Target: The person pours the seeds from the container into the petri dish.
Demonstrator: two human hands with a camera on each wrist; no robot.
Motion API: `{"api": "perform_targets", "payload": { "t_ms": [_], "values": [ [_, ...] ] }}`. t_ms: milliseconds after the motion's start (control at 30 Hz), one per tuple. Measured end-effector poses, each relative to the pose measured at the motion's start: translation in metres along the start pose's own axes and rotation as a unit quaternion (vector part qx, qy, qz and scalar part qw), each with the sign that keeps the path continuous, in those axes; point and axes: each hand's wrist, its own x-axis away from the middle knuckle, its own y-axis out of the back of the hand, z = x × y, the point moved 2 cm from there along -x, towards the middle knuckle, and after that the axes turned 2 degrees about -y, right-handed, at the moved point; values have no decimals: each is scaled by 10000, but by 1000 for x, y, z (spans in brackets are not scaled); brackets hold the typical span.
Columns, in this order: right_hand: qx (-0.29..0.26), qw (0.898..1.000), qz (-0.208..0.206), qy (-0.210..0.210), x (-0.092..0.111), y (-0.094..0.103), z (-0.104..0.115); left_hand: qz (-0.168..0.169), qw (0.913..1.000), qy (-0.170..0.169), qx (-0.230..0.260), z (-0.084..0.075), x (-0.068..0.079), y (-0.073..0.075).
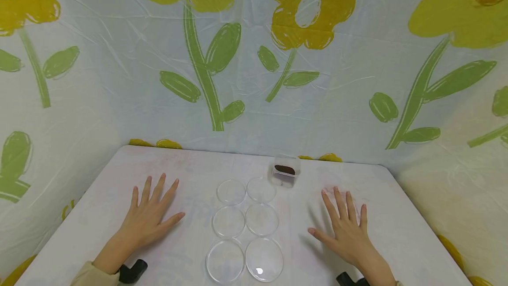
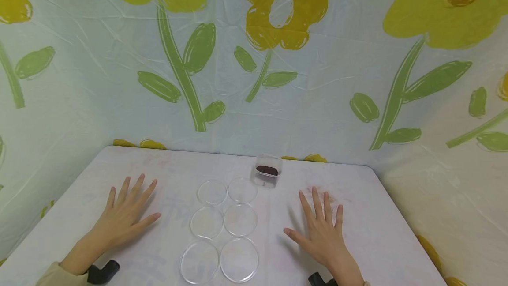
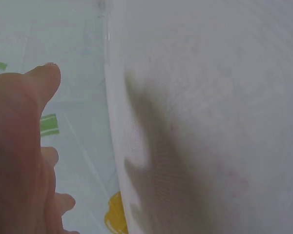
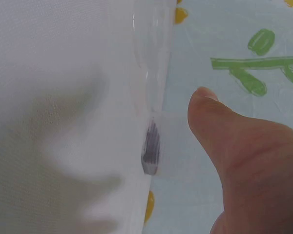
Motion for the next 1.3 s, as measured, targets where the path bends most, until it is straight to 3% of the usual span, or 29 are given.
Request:
{"api": "perform_targets", "payload": {
  "t_ms": [333,700,900,1033,1167,1300],
  "values": [
    [-19,10000,-61,-23,-3,1,0,-161,9998,-49,77,3,1,0],
    [-134,9998,-125,49,-11,10,2,-76,9999,-61,124,6,-1,3],
    [-380,9990,-204,66,-19,13,2,-129,9995,-85,272,8,-6,6],
    [-866,9958,-272,117,-27,15,0,-160,9982,-118,572,8,-13,7],
    [-2074,9775,-368,136,-40,14,-9,-179,9963,-145,822,7,-25,5],
    [-3523,9356,-228,-6,-56,10,-24,-292,9930,-197,1125,7,-38,2]
  ]
}}
